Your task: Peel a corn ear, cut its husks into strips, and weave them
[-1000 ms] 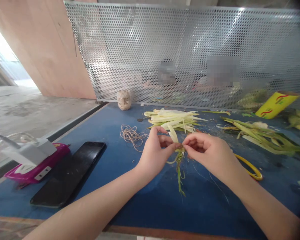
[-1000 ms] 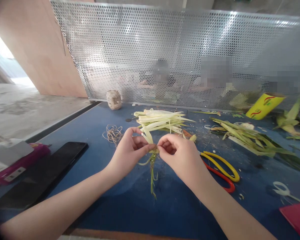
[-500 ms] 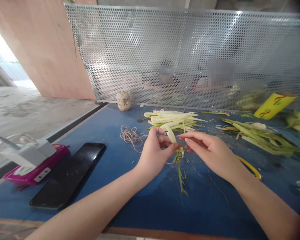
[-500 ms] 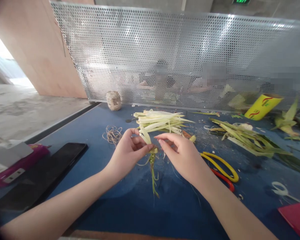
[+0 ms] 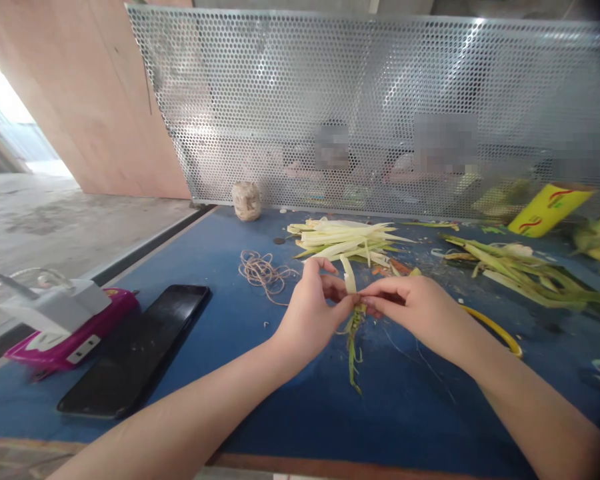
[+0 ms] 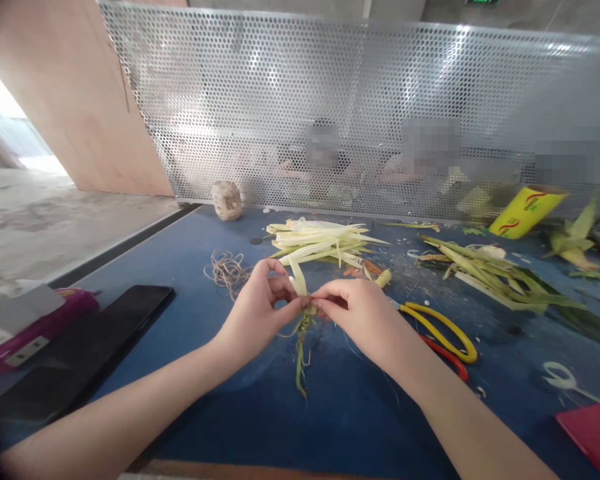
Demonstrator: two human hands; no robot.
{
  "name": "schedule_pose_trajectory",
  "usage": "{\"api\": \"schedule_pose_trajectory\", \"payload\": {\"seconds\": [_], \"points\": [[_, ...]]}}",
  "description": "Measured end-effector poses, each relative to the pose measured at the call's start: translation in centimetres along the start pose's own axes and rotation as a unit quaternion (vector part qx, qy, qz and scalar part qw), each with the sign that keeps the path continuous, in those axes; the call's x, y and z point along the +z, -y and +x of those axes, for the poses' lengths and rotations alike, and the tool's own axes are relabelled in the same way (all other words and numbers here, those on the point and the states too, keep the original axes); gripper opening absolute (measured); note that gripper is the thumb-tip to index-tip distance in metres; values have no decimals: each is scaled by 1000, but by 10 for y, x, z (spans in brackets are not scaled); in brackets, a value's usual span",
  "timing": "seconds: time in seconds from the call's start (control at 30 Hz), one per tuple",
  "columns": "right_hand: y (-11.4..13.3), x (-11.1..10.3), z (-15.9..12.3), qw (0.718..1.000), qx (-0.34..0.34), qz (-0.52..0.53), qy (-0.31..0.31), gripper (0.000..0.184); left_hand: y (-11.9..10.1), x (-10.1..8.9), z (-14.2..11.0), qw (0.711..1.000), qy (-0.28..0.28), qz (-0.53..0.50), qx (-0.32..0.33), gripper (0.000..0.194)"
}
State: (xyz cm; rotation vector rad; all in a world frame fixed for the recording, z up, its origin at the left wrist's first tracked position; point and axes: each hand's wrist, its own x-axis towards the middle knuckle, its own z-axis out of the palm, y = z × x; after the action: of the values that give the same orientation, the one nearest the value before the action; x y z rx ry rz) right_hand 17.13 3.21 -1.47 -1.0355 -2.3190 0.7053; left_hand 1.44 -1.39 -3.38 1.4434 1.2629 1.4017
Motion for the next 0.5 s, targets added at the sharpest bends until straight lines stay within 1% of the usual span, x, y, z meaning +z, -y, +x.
{"api": "schedule_pose_trajectory", "payload": {"seconds": [0.13,0.23,0.37,0.43,0.5], "points": [[-5,0,2,1000,5,-2,27,16,2,1,-2,998,9,62,30,33],[-11,3,1,999,-2,-11,30,13,2,2,-4,992,15,111,57,31],[-10,5,-1,999,-5,-40,-1,11,2,5,-5,990,21,122,62,31],[-5,6,-2,998,-7,-62,-26,11,3,5,-4,994,10,100,47,33],[2,7,-3,996,-12,-72,-60,11,3,5,-2,998,-6,54,19,35]]}}
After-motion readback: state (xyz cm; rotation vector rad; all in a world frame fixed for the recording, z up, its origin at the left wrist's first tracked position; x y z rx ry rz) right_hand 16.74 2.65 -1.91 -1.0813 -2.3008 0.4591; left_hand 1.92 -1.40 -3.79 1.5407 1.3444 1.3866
